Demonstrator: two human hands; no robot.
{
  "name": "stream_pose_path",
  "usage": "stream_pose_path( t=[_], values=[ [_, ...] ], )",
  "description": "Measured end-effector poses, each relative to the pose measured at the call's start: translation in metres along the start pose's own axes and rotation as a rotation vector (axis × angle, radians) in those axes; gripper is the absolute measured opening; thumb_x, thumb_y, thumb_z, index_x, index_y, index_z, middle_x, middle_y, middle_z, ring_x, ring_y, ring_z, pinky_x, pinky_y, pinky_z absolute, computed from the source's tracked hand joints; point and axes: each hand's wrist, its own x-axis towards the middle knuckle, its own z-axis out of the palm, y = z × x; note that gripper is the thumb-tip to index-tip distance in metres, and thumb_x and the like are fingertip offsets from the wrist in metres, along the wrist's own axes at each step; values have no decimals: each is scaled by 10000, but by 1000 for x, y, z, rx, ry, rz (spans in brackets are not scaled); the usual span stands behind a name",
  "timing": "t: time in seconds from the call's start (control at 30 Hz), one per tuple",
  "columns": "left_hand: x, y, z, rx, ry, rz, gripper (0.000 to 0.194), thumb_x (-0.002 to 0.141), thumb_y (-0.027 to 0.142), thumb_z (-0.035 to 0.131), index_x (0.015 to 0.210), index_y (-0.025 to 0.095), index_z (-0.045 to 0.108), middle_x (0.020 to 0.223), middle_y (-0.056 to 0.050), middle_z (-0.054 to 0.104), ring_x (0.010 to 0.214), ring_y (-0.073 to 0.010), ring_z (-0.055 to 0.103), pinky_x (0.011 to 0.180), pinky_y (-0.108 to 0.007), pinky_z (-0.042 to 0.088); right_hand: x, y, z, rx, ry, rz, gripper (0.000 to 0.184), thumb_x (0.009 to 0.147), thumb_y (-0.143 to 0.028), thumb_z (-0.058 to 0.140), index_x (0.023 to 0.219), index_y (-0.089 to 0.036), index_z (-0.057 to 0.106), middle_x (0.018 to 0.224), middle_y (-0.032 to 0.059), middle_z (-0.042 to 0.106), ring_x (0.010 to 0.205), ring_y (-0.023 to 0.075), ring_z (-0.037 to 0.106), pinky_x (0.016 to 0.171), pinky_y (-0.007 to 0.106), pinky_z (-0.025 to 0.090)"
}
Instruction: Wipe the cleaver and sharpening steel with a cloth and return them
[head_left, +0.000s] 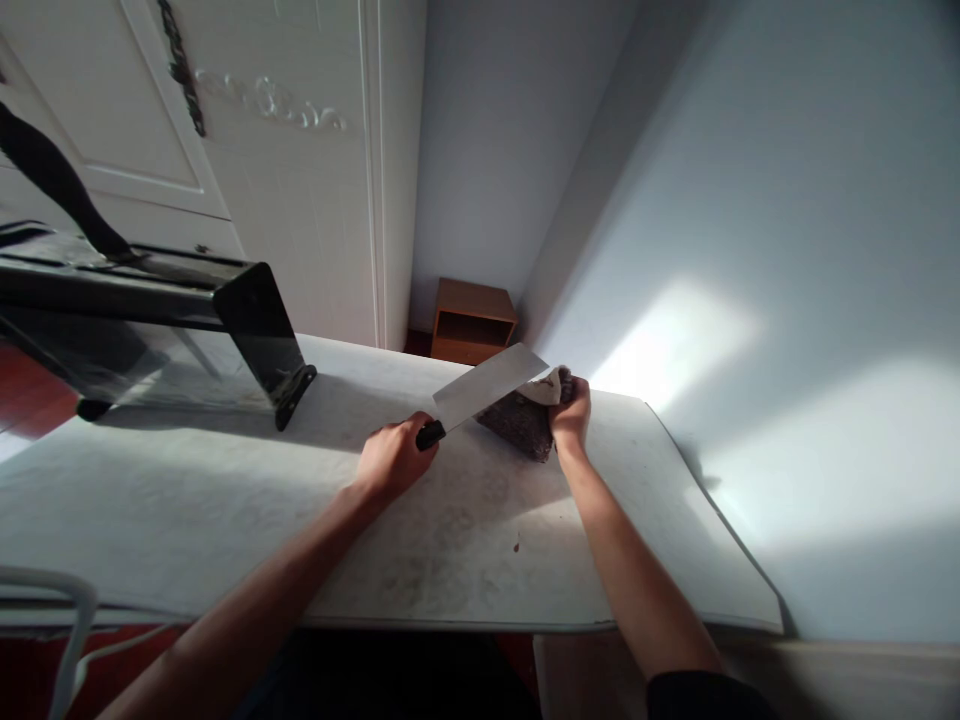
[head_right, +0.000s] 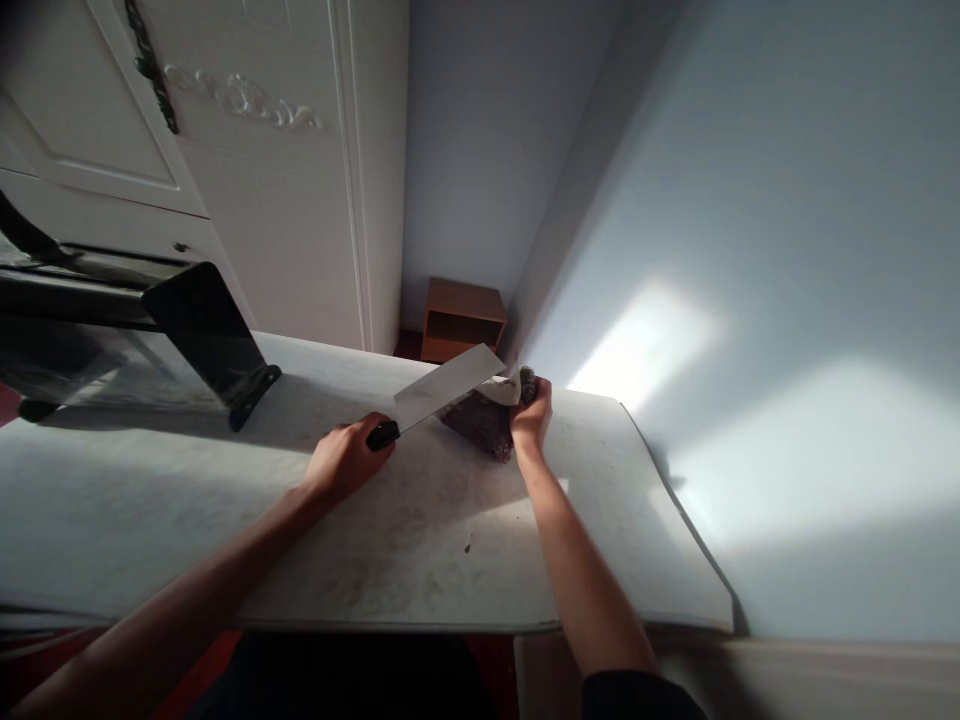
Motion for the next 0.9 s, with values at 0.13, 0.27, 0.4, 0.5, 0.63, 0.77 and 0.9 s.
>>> stream_pose_path(
  t=[0.13, 0.27, 0.4, 0.5, 0.63, 0.77, 0.9],
  values=[
    [0, -1, 0, -23, 56, -36, 258, 821, 367, 464, 978, 279, 650, 895, -34, 720, 853, -272, 677, 661, -305, 413, -5, 1, -3, -81, -107, 20, 374, 699, -357, 585, 1028, -181, 564, 854, 48, 647, 786, 220, 594, 731, 340, 476],
    [0, -1, -1, -34, 134, -67, 244, 838, 398, 451, 929, 259, 630, 839, -33, 707, 819, -260, 671, 645, -299, 387, -15, -11, -3, -97, -238, -34, 340, 718, -284, 525, 1035, -203, 617, 928, 51, 677, 876, 235, 616, 844, 378, 475],
    [-3, 0, -3, -113, 174, -58, 226, 819, 377, 483, 964, 242, 592, 820, -15, 685, 805, -232, 663, 641, -281, 378, -22, -22, -2, 123, -365, 193, 576, 629, -329, 681, 1175, -193, 560, 1082, 66, 676, 1018, 260, 620, 961, 421, 460],
    [-6, 0, -4, -165, 182, -19, 257, 854, 350, 444, 1042, 221, 561, 825, -23, 671, 823, -225, 659, 667, -280, 390, -20, -25, -7, 259, -471, 369, 732, 522, -331, 800, 1190, -186, 538, 1143, 76, 670, 1095, 270, 607, 1023, 435, 436],
    [-7, -1, -2, -192, 202, -2, 328, 943, 414, 346, 1136, 208, 512, 976, -56, 680, 913, -254, 658, 731, -310, 415, -13, -26, -21, 206, -537, 431, 769, 464, -320, 877, 1151, -191, 556, 1119, 79, 687, 1075, 278, 628, 994, 440, 471],
    [-4, -4, 2, -200, 186, -18, 365, 951, 452, 373, 1202, 207, 473, 1057, -76, 672, 933, -277, 659, 736, -330, 427, -11, -32, -30, 65, -430, 424, 710, 437, -333, 904, 1064, -174, 611, 1013, 90, 715, 972, 290, 661, 848, 418, 541],
    [-2, -6, 4, -237, 163, -4, 350, 918, 461, 471, 1174, 223, 477, 1038, -69, 679, 943, -271, 660, 746, -316, 429, -14, -40, -31, 36, -578, 514, 499, 499, -348, 885, 923, -177, 685, 879, 68, 736, 808, 256, 684, 705, 374, 555]
  ],
)
